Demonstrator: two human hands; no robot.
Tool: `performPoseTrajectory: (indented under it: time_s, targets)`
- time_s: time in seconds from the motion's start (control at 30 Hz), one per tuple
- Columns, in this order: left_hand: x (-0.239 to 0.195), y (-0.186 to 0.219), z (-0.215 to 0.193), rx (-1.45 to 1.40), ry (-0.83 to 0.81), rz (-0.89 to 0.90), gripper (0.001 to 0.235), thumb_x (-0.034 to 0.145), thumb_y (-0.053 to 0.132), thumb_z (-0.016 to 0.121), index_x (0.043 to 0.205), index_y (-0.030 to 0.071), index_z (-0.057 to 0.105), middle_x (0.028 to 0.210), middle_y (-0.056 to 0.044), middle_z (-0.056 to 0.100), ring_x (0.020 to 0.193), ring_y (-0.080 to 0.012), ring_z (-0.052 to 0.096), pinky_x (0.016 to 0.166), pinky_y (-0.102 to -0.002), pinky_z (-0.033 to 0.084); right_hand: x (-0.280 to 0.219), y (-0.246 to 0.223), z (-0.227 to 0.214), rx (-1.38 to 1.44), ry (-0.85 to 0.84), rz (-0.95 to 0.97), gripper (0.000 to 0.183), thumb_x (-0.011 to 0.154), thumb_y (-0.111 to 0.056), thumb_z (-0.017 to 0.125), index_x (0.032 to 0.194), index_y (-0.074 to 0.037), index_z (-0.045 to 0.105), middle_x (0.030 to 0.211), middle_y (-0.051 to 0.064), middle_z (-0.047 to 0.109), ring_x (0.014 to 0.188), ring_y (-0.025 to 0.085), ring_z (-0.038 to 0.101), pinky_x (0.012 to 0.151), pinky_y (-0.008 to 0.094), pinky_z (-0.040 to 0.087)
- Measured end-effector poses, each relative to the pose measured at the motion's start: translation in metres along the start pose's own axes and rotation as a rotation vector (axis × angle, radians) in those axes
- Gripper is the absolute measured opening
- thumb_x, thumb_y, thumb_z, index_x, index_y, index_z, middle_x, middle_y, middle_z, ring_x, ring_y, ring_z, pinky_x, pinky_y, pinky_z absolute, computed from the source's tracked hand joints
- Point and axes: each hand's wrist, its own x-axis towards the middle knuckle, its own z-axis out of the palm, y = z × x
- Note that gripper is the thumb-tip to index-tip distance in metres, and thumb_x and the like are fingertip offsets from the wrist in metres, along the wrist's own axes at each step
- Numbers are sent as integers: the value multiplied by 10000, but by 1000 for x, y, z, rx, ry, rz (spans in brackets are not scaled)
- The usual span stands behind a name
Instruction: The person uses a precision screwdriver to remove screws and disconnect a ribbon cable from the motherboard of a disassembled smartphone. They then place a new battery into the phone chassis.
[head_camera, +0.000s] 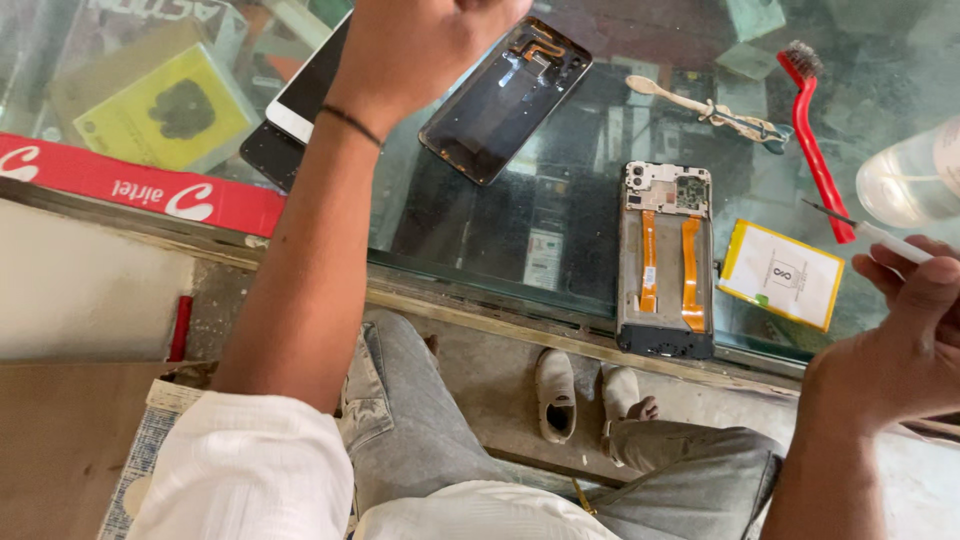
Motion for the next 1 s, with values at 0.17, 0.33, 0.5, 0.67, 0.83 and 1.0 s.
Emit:
performPoseTrajectory:
  time_s: [0.17,0.33,0.5,0.67,0.83,1.0]
  targets:
    - [-42,64,-63,-334,185,-106,115,1019,-32,757,1093,-14,671,996,-52,687,897,-118,664,829,-248,552,-2,45,-25,47,-30,70,230,1267,-85,483,1268,101,620,1290,187,652,1087,272,697,950,364,608]
    - [-89,79,-79,-370,378,-301,154,1080,-57,761,1199,-40,665,1045,-62,697,915,-92,662,840,-208,551,8,59,-27,81,-40,89,230,1225,-89,500,1255,93,636,1219,164,672,1098,267,705,945,352,604]
    - [-120,107,-64,-303,407,-370,107,1092,-39,739,1167,-25,664,1062,-63,693,917,-101,664,849,-217,558,-1,12,-9,24,53,9,254,1249,-82,541,1209,150,639,1211,208,702,998,269,722,865,370,644]
    - [-131,182,-25,-213,236,-308,147,981,22,750,1109,33,679,1064,-84,700,874,-180,672,782,-267,552,4,-38,23,-16,80,-72,253,1208,-90,597,1184,160,631,1138,235,741,937,266,769,799,363,683]
    - [-132,234,10,-237,145,-253,121,937,23,744,1044,44,691,1009,-79,691,908,-240,690,786,-356,567,8,-38,23,95,123,-49,250,1201,-51,647,1230,175,543,1176,292,752,906,288,760,786,400,705]
    - [-102,208,16,-138,58,-253,122,905,29,752,1022,39,719,1019,-86,690,959,-297,674,844,-405,556,6,-27,16,90,91,-45,230,1211,-24,632,1255,187,555,1156,298,735,928,306,755,813,413,708]
